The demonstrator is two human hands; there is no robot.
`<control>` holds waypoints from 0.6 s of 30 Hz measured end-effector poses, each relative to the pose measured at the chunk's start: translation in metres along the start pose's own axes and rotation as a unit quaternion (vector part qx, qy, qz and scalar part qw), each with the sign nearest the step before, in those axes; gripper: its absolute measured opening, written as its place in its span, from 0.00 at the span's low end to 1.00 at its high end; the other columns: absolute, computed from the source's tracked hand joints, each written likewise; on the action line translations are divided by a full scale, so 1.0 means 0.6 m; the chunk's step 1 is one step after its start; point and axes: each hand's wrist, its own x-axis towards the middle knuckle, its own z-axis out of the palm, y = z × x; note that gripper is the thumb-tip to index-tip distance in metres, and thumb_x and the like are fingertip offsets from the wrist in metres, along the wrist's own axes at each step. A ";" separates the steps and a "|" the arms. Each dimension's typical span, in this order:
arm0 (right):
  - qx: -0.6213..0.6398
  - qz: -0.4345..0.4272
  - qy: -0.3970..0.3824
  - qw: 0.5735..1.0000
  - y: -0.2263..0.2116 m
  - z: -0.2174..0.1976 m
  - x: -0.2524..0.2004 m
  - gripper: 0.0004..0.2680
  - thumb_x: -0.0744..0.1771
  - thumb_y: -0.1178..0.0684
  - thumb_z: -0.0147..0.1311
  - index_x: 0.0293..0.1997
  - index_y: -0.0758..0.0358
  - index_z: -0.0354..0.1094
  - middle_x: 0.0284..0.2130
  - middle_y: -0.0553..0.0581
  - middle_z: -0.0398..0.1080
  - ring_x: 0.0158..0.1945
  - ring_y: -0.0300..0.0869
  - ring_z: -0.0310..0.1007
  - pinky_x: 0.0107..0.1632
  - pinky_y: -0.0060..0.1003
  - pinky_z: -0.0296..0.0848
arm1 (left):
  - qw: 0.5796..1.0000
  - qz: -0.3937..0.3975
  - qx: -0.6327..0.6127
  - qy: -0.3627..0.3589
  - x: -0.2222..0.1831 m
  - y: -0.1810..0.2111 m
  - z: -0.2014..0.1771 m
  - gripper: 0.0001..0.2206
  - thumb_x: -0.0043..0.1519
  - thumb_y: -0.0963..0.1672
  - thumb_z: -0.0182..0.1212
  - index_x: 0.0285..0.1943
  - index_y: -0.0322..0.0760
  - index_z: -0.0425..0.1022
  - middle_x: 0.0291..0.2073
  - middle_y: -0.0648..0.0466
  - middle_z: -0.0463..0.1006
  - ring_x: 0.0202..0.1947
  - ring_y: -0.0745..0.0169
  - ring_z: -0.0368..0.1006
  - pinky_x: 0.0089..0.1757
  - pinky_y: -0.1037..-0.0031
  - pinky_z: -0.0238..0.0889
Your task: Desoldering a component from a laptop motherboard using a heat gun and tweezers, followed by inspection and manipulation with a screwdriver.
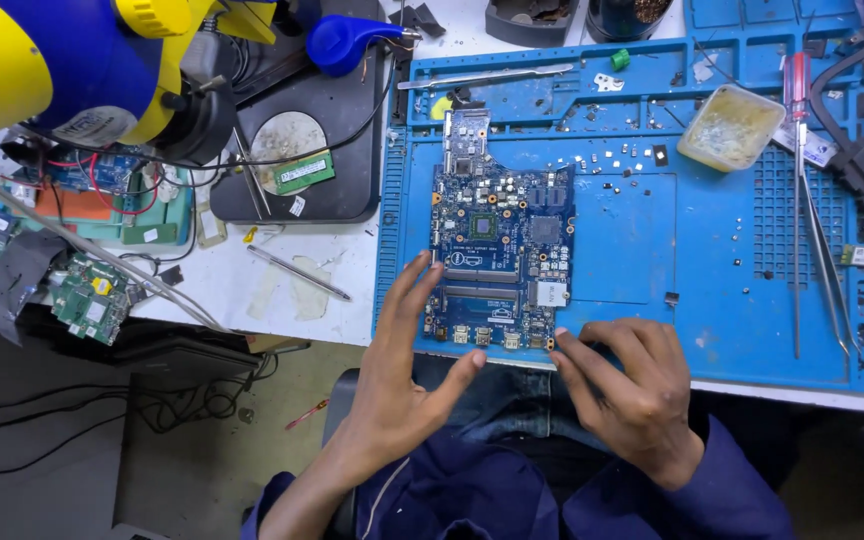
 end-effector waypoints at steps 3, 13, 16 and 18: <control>0.003 -0.001 -0.010 1.000 -0.001 0.001 0.000 0.06 0.67 0.51 0.66 0.44 0.59 0.79 0.38 0.58 0.75 0.42 0.52 0.71 0.42 0.47 0.65 | 0.998 0.002 -0.065 0.018 0.001 0.006 -0.007 0.31 0.68 0.49 0.58 0.79 0.50 0.47 0.79 0.49 0.48 0.80 0.41 0.46 0.72 0.45 0.55; 0.012 -0.019 -0.040 0.999 0.006 -0.002 -0.005 0.06 0.67 0.52 0.66 0.46 0.54 0.77 0.39 0.54 0.75 0.42 0.51 0.71 0.42 0.47 0.62 | 0.995 -0.016 -0.077 0.059 -0.006 0.004 -0.012 0.28 0.68 0.49 0.58 0.76 0.47 0.53 0.75 0.48 0.58 0.76 0.41 0.56 0.69 0.50 0.64; 0.008 -0.024 -0.040 0.999 0.006 -0.002 -0.007 0.06 0.67 0.52 0.65 0.47 0.54 0.78 0.40 0.54 0.75 0.42 0.51 0.71 0.42 0.48 0.62 | 0.995 -0.021 -0.080 0.057 -0.006 0.005 -0.015 0.28 0.67 0.50 0.58 0.76 0.48 0.53 0.74 0.49 0.59 0.75 0.41 0.57 0.68 0.49 0.65; 0.007 -0.024 -0.041 0.999 0.006 -0.002 -0.005 0.06 0.67 0.52 0.65 0.47 0.54 0.78 0.39 0.54 0.75 0.42 0.52 0.71 0.42 0.48 0.62 | 0.995 -0.019 -0.081 0.061 -0.005 0.006 -0.015 0.28 0.67 0.49 0.58 0.76 0.47 0.53 0.74 0.49 0.59 0.75 0.41 0.58 0.68 0.50 0.65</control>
